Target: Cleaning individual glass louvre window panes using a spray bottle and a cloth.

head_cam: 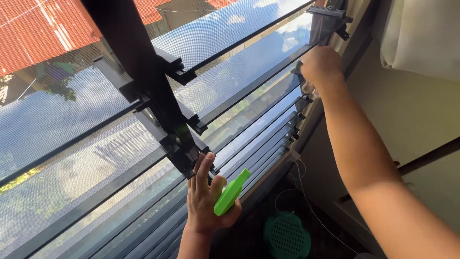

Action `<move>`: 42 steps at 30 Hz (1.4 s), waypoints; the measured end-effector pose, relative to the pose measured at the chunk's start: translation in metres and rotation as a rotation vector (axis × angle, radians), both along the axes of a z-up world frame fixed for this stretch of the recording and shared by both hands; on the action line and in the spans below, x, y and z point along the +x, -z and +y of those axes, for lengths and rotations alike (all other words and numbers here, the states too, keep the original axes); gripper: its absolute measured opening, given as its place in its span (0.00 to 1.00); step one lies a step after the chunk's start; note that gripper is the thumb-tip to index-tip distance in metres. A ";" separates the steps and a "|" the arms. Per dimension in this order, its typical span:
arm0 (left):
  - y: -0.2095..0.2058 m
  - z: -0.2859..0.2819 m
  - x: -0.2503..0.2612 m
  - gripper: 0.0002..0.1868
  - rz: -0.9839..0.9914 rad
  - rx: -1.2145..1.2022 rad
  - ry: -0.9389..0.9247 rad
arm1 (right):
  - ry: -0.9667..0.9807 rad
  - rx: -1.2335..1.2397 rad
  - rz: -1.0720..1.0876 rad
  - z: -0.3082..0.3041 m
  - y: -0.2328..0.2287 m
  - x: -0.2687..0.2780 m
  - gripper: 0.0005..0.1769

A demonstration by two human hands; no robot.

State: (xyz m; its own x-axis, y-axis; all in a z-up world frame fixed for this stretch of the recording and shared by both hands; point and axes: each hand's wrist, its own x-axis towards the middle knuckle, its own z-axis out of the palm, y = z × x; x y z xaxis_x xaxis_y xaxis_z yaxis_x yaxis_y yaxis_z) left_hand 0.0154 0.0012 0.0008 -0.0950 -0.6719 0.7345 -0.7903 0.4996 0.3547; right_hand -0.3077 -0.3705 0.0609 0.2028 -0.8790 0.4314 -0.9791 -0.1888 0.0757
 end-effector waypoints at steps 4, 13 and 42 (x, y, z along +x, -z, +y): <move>0.003 0.000 0.001 0.15 0.006 0.019 0.008 | 0.109 -0.102 -0.371 0.035 0.017 -0.042 0.13; 0.001 -0.001 -0.001 0.16 0.000 -0.010 0.009 | -0.471 0.239 -3.010 0.054 0.062 -0.060 0.22; -0.009 0.006 -0.006 0.14 0.067 -0.056 0.072 | -1.101 1.058 -2.885 0.208 0.069 0.208 0.25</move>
State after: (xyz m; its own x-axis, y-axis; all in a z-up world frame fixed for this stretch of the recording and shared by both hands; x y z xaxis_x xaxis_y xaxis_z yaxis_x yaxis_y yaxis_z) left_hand 0.0091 0.0073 0.0098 -0.0907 -0.6227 0.7772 -0.7270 0.5748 0.3757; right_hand -0.0996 -0.1620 -0.0078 0.4472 -0.8590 0.2491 0.8914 0.4508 -0.0459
